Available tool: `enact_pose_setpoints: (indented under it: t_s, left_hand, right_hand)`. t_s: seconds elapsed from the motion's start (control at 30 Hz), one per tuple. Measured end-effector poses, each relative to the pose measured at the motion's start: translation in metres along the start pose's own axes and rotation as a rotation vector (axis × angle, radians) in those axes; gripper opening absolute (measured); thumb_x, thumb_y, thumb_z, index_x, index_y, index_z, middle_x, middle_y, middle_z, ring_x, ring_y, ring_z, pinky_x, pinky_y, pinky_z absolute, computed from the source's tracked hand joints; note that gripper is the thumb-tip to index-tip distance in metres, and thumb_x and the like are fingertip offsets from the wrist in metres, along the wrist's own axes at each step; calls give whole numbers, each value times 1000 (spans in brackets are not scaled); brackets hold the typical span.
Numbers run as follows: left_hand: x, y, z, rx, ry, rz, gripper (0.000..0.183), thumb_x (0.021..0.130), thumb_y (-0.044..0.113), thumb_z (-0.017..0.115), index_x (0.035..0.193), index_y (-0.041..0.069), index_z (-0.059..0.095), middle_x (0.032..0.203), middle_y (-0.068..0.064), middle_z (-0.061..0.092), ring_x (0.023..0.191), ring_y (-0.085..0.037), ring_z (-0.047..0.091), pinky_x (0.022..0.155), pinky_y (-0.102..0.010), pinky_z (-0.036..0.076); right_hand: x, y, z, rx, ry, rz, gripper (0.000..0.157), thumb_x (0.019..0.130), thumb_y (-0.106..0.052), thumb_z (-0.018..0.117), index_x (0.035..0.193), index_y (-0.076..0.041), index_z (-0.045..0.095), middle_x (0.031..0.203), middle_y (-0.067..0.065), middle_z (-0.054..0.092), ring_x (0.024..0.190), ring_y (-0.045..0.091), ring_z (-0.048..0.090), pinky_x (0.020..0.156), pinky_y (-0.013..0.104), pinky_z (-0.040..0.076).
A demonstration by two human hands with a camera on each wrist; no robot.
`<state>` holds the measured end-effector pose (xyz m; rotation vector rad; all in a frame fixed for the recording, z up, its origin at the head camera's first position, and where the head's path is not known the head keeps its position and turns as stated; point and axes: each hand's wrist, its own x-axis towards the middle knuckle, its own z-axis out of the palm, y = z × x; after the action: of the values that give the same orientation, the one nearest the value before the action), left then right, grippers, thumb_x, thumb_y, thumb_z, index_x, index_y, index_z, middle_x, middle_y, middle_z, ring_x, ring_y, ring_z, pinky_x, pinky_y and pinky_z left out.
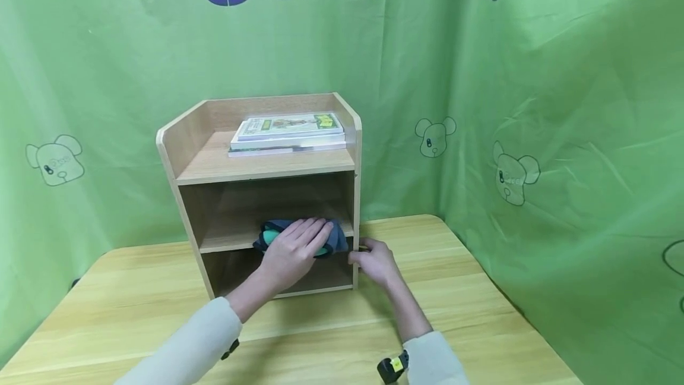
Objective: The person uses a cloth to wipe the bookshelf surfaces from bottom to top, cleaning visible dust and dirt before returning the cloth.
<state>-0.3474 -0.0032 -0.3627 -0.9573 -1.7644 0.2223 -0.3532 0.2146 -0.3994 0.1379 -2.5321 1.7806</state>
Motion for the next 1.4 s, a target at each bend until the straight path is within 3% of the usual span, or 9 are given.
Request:
enact_pose_setpoints:
  t_s: [0.17, 0.33, 0.57, 0.8, 0.97, 1.17, 1.4]
  left_hand:
    - [-27, -19, -14, 3, -4, 17, 31, 99, 13, 45, 126, 6, 60, 119, -11, 65, 108, -24, 63, 94, -37, 48]
    - [-56, -39, -29, -7, 36, 44, 35, 102, 9, 34, 125, 3, 60, 120, -16, 64, 109, -28, 62, 93, -40, 49]
    - [-93, -65, -50, 18, 119, 53, 34, 98, 2, 37, 118, -1, 64, 116, -20, 65, 104, -32, 64, 86, -43, 52]
    - [-118, -82, -68, 6, 167, 27, 33, 95, -3, 39, 116, -3, 64, 114, -22, 65, 100, -34, 65, 82, -45, 53]
    - [-121, -81, -66, -13, 218, -15, 35, 93, -6, 39, 118, -4, 63, 115, -22, 65, 100, -36, 65, 81, -46, 53]
    - [-108, -69, -52, -6, 288, -48, 44, 81, -11, 38, 116, -5, 64, 114, -22, 65, 97, -36, 66, 80, -45, 54]
    - [-79, -50, -29, 1, 287, 10, 35, 92, -3, 41, 118, -2, 64, 111, -20, 67, 97, -32, 67, 81, -42, 54]
  right_hand:
    - [1, 2, 0, -15, -13, 8, 66, 81, -11, 65, 138, 8, 39, 121, 27, 58, 100, 35, 63, 88, 46, 50]
    - [1, 2, 0, -22, -11, 22, 69, 81, -12, 65, 140, 8, 36, 125, 27, 56, 102, 34, 63, 88, 44, 51]
    - [1, 0, 0, -18, -20, 13, 71, 81, -12, 65, 141, 9, 34, 126, 28, 55, 103, 35, 62, 89, 44, 51]
    - [2, 2, 0, -28, -9, 16, 71, 81, -12, 65, 141, 9, 33, 128, 29, 53, 103, 36, 62, 87, 42, 51]
    - [0, 1, 0, -38, -5, 16, 69, 81, -12, 65, 140, 9, 35, 126, 28, 55, 101, 35, 63, 88, 44, 51]
    - [-1, -1, 1, -36, -6, 21, 69, 82, -14, 64, 140, 8, 36, 123, 26, 58, 102, 35, 63, 89, 45, 50]
    - [0, 1, 2, -21, -1, 13, 67, 81, -11, 64, 139, 8, 37, 123, 27, 57, 104, 36, 61, 87, 43, 52]
